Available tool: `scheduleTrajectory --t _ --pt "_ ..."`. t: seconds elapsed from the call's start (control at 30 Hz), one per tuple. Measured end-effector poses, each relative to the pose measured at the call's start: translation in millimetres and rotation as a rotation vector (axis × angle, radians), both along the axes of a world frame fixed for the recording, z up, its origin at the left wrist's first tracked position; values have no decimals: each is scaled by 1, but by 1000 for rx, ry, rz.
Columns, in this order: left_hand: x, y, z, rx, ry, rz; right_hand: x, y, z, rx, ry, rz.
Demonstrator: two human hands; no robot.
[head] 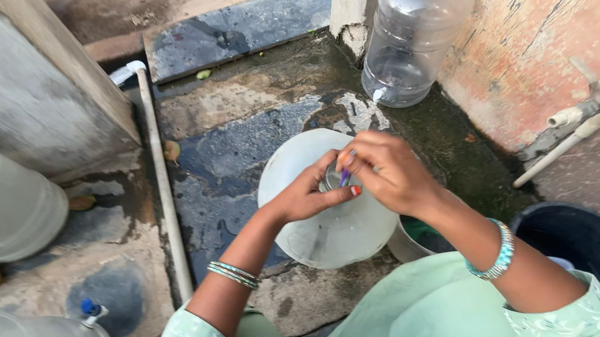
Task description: The person sits on the ground beside a large water jug and scrubs a small glass cup using a toothbrush, repeatedly brushing the inside and rim of the cup. They dip the cup and brush in water from a metal container and continue scrubbing the same cup throughout the episode.
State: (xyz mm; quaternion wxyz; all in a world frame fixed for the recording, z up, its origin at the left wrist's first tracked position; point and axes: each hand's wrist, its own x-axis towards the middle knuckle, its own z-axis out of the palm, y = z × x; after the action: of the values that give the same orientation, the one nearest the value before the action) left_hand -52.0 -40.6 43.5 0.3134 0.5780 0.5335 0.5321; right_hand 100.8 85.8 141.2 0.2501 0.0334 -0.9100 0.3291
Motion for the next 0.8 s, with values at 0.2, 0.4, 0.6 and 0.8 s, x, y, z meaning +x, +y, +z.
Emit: scheduleTrajectory --t 0.2,0.4,0.6,0.8 --pt "0 -8 7 -82 27 32 40 -15 52 68 121 -63" --pt "2 -10 -3 46 36 -25 -4 -6 -19 137 22 32" --pt "2 -11 -1 -28 36 9 0 -11 1 97 83 24" --pt "2 -10 0 -93 -4 22 37 -15 33 162 265 -15"
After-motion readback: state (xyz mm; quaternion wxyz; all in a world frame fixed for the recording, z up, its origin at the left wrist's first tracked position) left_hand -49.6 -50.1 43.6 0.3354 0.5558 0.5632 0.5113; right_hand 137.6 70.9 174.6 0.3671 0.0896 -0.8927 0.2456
